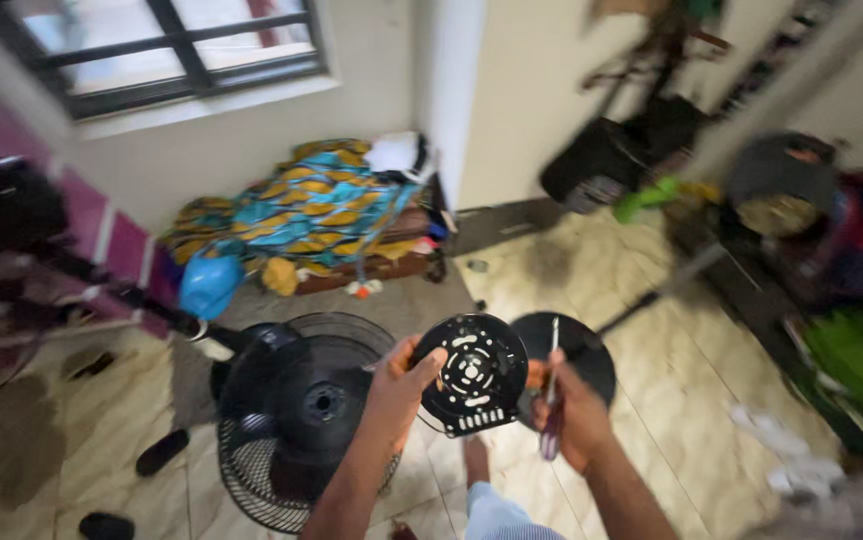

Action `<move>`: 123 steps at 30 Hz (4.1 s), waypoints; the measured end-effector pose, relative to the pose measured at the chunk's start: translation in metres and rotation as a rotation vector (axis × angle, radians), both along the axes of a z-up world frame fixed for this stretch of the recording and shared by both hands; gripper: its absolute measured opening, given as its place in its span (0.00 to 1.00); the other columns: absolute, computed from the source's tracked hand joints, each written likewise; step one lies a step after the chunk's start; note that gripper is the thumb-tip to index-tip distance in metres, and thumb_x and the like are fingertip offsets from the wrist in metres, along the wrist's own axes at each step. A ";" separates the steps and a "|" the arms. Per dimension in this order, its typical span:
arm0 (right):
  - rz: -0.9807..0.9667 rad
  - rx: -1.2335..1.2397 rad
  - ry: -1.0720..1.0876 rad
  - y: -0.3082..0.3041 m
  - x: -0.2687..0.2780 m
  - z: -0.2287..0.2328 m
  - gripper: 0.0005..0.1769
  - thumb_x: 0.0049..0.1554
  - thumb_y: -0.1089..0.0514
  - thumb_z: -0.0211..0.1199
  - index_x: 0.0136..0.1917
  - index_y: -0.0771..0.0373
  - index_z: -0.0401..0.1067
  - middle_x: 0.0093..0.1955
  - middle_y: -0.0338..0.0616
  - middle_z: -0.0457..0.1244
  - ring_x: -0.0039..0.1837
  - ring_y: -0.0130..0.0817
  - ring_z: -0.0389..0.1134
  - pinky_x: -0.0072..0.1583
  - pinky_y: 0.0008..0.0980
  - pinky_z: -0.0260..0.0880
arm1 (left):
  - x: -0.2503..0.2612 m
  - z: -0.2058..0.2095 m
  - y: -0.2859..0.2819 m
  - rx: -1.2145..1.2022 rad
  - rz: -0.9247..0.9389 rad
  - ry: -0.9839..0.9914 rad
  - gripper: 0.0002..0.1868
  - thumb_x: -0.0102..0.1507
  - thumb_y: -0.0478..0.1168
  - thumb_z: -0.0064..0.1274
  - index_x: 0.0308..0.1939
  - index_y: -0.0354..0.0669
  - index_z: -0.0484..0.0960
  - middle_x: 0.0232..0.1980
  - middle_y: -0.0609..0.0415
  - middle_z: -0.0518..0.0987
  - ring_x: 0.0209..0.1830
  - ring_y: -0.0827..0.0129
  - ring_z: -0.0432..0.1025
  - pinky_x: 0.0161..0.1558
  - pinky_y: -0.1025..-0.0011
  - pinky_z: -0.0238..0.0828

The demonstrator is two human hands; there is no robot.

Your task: The person disassembles and reassembles a standing electric fan using a screwdriver. They remove the front grille, unscrew the motor housing, detach the rear assembly, and then reattach the components in reverse order.

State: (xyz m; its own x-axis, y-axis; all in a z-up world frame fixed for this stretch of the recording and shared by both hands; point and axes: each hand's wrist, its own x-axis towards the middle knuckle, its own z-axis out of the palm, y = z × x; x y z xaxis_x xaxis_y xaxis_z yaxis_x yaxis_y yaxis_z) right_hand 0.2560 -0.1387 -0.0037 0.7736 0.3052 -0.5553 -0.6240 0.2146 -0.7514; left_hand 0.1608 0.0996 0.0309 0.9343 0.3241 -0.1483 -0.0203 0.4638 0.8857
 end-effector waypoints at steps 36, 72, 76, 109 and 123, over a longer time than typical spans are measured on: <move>-0.361 -0.300 -0.398 -0.275 0.219 0.070 0.18 0.52 0.59 0.70 0.55 0.67 0.76 0.33 0.34 0.62 0.31 0.22 0.59 0.34 0.24 0.59 | 0.305 0.030 -0.269 0.503 -0.302 0.131 0.16 0.63 0.38 0.58 0.53 0.36 0.81 0.43 0.55 0.84 0.44 0.76 0.76 0.48 0.74 0.73; -0.388 -0.488 -0.254 -0.268 0.284 0.099 0.11 0.54 0.59 0.66 0.49 0.65 0.74 0.27 0.34 0.58 0.27 0.21 0.54 0.30 0.24 0.48 | 0.425 0.038 -0.256 0.282 -0.729 -0.002 0.18 0.63 0.38 0.55 0.54 0.31 0.79 0.42 0.54 0.80 0.43 0.73 0.74 0.48 0.72 0.71; -0.341 -0.429 -0.336 -0.276 0.281 0.098 0.10 0.54 0.61 0.66 0.49 0.66 0.74 0.29 0.32 0.58 0.29 0.20 0.55 0.31 0.22 0.52 | 0.418 0.037 -0.263 0.235 -0.722 0.004 0.18 0.63 0.36 0.55 0.56 0.32 0.79 0.43 0.55 0.80 0.43 0.74 0.73 0.49 0.73 0.71; -0.449 -0.432 -0.374 -0.273 0.307 0.088 0.11 0.53 0.63 0.67 0.51 0.64 0.76 0.35 0.39 0.65 0.33 0.22 0.59 0.35 0.24 0.58 | 0.433 0.057 -0.271 0.510 -0.583 0.011 0.14 0.62 0.36 0.59 0.51 0.35 0.83 0.34 0.57 0.80 0.32 0.79 0.72 0.34 0.76 0.69; -0.514 -0.328 -0.317 -0.281 0.308 0.064 0.07 0.56 0.64 0.63 0.49 0.66 0.74 0.36 0.42 0.67 0.34 0.25 0.61 0.36 0.25 0.59 | 0.449 0.093 -0.280 0.711 -0.641 -0.174 0.16 0.60 0.34 0.60 0.52 0.37 0.85 0.48 0.52 0.82 0.44 0.68 0.79 0.46 0.70 0.80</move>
State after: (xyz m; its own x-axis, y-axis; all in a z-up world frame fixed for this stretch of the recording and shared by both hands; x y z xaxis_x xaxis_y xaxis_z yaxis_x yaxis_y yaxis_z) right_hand 0.5637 -0.4198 0.0602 0.9155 -0.2892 -0.2797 -0.2435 0.1551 -0.9574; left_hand 0.6098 -0.1806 0.1242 0.9550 -0.2934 0.0427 -0.1079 -0.2097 0.9718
